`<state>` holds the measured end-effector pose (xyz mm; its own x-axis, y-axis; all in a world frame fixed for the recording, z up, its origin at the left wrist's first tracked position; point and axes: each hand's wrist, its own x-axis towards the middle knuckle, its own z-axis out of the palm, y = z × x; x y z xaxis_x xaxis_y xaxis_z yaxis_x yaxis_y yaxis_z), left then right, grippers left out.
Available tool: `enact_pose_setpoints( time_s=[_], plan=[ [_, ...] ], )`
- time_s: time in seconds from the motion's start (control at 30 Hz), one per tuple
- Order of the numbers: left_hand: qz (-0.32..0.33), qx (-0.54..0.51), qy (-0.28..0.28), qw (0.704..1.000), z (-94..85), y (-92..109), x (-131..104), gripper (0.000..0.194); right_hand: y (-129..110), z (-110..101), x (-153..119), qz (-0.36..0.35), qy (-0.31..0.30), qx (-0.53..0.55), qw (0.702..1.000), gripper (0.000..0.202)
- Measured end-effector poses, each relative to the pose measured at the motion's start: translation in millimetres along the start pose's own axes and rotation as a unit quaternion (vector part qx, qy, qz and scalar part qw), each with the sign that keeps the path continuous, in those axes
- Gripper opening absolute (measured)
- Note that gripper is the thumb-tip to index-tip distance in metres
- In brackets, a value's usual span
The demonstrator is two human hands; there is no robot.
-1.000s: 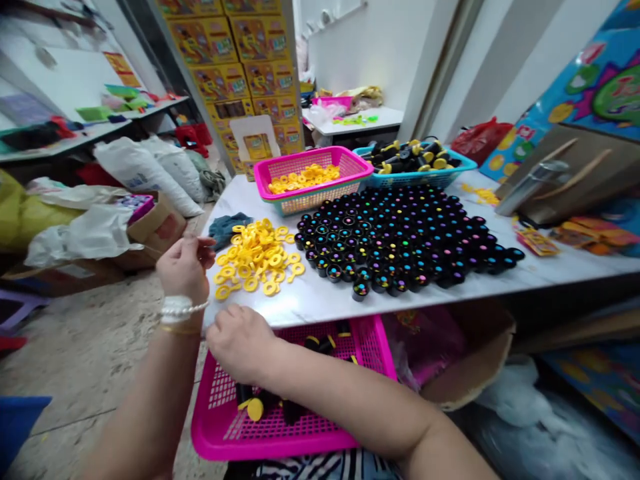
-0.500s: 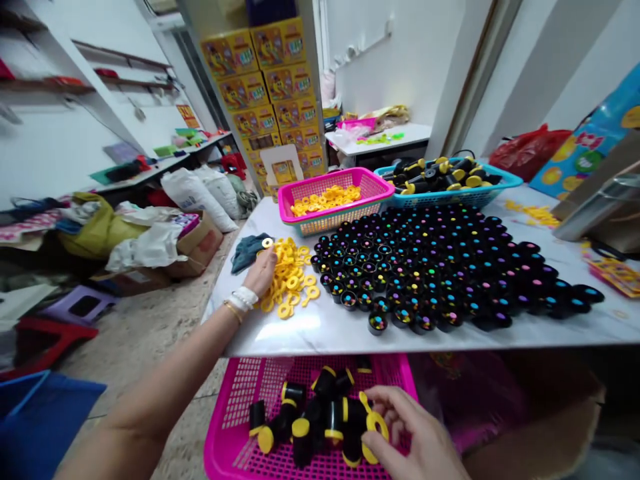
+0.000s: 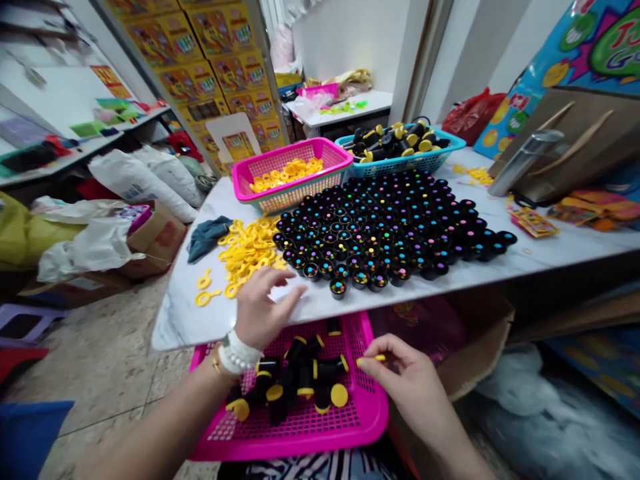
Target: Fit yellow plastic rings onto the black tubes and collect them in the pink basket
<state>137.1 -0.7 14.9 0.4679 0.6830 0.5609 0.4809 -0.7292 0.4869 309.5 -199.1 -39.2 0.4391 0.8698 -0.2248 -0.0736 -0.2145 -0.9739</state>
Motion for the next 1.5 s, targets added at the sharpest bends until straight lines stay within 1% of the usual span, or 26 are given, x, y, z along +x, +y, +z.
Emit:
enact_pose_setpoints(
  time_s=[0.03, 0.1, 0.2, 0.3, 0.4, 0.47, 0.53, 0.6, 0.67, 0.73, 0.8, 0.9, 1.0, 1.1, 1.2, 1.27, 1.33, 1.37, 1.43, 1.5],
  plan=[
    [-0.008, -0.012, -0.022, 1.0, 8.2, 13.4, -7.1, 0.025, -2.7, 1.6, 4.3, 0.014, 0.02, 0.028, 0.999, 0.021],
    [-0.03, -0.016, -0.053, 0.998, 25.0, 29.2, -15.7, 0.03, -6.4, 5.0, 13.0, 0.033, 0.071, 0.097, 0.992, 0.026],
    [-0.057, 0.001, -0.062, 0.996, 45.5, 32.8, -17.2, 0.039, -8.9, 8.9, 24.6, 0.038, 0.134, 0.188, 0.972, 0.031],
    [-0.059, 0.008, -0.068, 0.996, 58.9, 32.2, -14.4, 0.045, -9.4, 11.5, 30.9, 0.048, 0.145, 0.217, 0.964, 0.033],
    [-0.056, 0.01, -0.075, 0.996, 63.2, 33.6, -15.4, 0.039, -12.7, 15.1, 30.7, 0.073, 0.119, 0.223, 0.965, 0.032],
    [-0.048, 0.016, -0.079, 0.996, 56.8, 30.7, -19.9, 0.032, -19.2, 19.8, 29.9, 0.088, 0.104, 0.234, 0.963, 0.033],
    [-0.037, 0.029, -0.082, 0.996, 42.8, 22.2, -27.0, 0.029, -28.4, 28.2, 31.5, 0.091, 0.098, 0.246, 0.96, 0.034],
    [-0.03, 0.044, -0.086, 0.995, 25.4, 10.4, -35.4, 0.031, -37.5, 41.1, 37.0, 0.076, 0.088, 0.239, 0.964, 0.033],
    [-0.023, 0.051, -0.09, 0.994, 10.4, -0.6, -42.9, 0.033, -44.1, 57.4, 45.7, 0.054, 0.062, 0.211, 0.974, 0.031],
    [-0.016, 0.051, -0.094, 0.994, 1.8, -7.6, -48.0, 0.032, -47.5, 74.0, 55.0, 0.041, 0.022, 0.167, 0.985, 0.03],
    [-0.009, 0.044, -0.097, 0.994, -0.3, -10.6, -50.3, 0.029, -49.0, 87.3, 62.3, 0.028, -0.006, 0.113, 0.993, 0.03],
    [-0.007, 0.028, -0.098, 0.995, 2.3, -11.8, -50.2, 0.031, -51.1, 97.9, 67.2, -0.005, 0.005, 0.043, 0.999, 0.029],
    [-0.007, 0.016, -0.097, 0.995, 4.2, -13.0, -49.2, 0.032, -54.5, 100.9, 67.3, -0.012, 0.028, 0.006, 1.0, 0.028],
    [-0.008, 0.004, -0.107, 0.994, 3.4, -14.2, -49.1, 0.03, -56.7, 102.6, 66.7, -0.002, 0.033, -0.003, 0.999, 0.032],
    [-0.014, -0.009, -0.129, 0.991, -1.0, -13.6, -47.5, 0.028, -57.3, 104.2, 66.1, 0.007, 0.025, -0.017, 1.0, 0.035],
    [-0.037, -0.037, -0.156, 0.986, -6.6, -11.8, -43.8, 0.023, -58.0, 105.5, 64.9, 0.004, 0.02, -0.037, 0.999, 0.034],
    [-0.088, -0.101, -0.199, 0.971, -12.9, -9.5, -37.9, 0.02, -59.0, 107.2, 63.1, -0.01, 0.027, -0.051, 0.998, 0.032],
    [-0.125, -0.145, -0.226, 0.955, -15.3, -8.5, -34.6, 0.021, -59.2, 108.0, 62.0, -0.017, 0.031, -0.054, 0.998, 0.03],
    [-0.214, -0.241, -0.268, 0.908, -17.3, -6.9, -28.8, 0.027, -58.8, 109.5, 60.5, -0.032, 0.037, -0.056, 0.997, 0.027],
    [-0.296, -0.329, -0.281, 0.852, -15.0, -6.4, -25.4, 0.029, -56.6, 110.1, 59.9, -0.044, 0.033, -0.055, 0.997, 0.025]
  ],
)
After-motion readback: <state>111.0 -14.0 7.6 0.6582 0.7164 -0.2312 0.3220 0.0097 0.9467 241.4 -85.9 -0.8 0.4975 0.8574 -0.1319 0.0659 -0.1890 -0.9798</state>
